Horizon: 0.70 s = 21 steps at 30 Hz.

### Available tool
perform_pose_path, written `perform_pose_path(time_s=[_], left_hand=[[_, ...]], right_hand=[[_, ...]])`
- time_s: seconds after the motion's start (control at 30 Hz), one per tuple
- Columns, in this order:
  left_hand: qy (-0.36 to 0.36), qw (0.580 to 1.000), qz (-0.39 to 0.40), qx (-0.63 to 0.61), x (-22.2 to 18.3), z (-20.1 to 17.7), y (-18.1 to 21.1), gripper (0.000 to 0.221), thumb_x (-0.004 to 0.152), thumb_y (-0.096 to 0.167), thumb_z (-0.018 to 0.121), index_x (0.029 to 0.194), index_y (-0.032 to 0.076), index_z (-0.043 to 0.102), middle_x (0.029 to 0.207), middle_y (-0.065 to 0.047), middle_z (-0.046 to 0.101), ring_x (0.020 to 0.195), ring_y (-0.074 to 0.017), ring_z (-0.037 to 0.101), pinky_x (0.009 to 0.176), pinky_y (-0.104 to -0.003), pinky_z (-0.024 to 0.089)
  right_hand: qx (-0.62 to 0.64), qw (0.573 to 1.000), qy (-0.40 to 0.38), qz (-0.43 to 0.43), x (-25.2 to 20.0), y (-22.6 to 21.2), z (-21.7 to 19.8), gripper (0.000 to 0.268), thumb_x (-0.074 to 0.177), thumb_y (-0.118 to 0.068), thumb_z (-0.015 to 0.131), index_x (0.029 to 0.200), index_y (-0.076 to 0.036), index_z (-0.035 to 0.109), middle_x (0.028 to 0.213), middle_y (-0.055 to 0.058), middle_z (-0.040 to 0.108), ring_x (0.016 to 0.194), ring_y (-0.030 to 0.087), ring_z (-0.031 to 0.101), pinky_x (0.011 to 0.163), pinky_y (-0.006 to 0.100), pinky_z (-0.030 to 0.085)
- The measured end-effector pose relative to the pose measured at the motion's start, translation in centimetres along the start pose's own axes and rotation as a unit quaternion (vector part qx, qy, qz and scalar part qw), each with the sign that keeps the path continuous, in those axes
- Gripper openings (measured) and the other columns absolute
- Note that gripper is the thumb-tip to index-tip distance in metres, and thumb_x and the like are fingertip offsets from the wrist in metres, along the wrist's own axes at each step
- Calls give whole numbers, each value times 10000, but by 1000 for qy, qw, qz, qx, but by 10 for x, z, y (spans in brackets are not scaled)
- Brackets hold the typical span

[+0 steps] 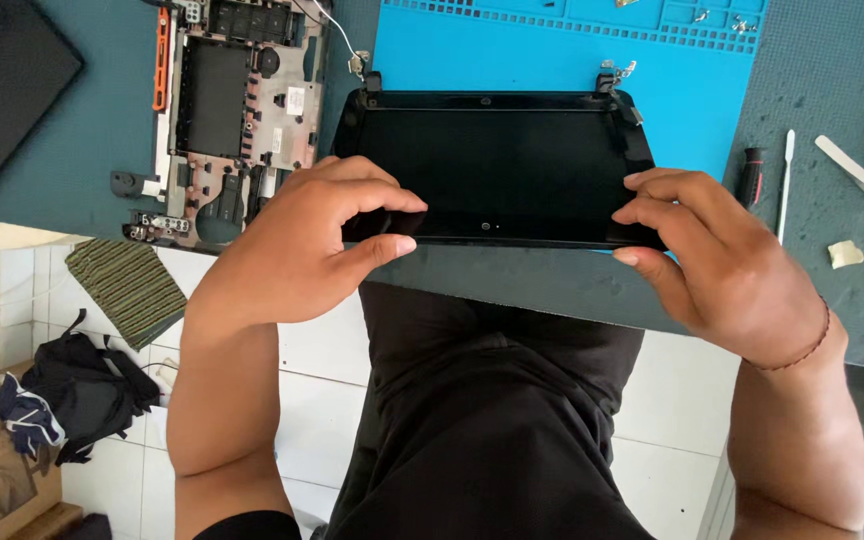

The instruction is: The person uses a prying tool to carefully separate the screen bezel from the laptop display assembly. They work along the edges to release clips and then lift the bezel away, exposing the screen and internal cables.

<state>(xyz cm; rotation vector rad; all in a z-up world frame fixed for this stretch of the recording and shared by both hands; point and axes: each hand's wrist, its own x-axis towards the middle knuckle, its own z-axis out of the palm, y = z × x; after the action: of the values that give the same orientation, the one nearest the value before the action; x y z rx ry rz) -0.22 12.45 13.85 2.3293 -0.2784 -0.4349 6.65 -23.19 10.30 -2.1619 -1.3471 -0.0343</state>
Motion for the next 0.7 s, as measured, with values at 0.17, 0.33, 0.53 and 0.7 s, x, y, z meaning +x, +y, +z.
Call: perform_pose_path(time_s=[0.17,0.33,0.53,0.7], left_hand=[[1,1000,13,-2,0,-1,-1,363,996,336,607,1278,137,716,1191,-34,668,1122,-224,616,986,-412,405],[13,999,32,-16,-9,-10,2,416,1042,341,488,1348,125,669,1250,-40,670,1127,-230,604,1041,-443,351],[49,998,39,0,-19,-14,-1,409,1057,286,479,1389,85,607,1230,-67,670,1159,-258,582,980,-431,427],[50,996,65,20,-11,-4,-9,293,1082,221,508,1330,89,591,1023,-29,615,1000,-233,560,1021,-439,331]], right_hand=[[-12,1000,7,-6,-3,5,0,314,1046,-117,560,1171,162,630,1180,309,581,1223,450,640,1082,498,569],[-19,1000,2,4,-9,13,-2,289,1039,-91,595,1199,147,635,1246,325,615,1197,421,657,1079,489,570],[-43,999,-19,18,-15,20,-4,371,1033,-167,606,1272,116,634,1315,304,607,1258,460,644,1103,557,570],[-38,999,-31,24,-11,19,-7,355,1037,-165,588,1240,122,641,1293,328,615,1253,463,652,1073,549,551]])
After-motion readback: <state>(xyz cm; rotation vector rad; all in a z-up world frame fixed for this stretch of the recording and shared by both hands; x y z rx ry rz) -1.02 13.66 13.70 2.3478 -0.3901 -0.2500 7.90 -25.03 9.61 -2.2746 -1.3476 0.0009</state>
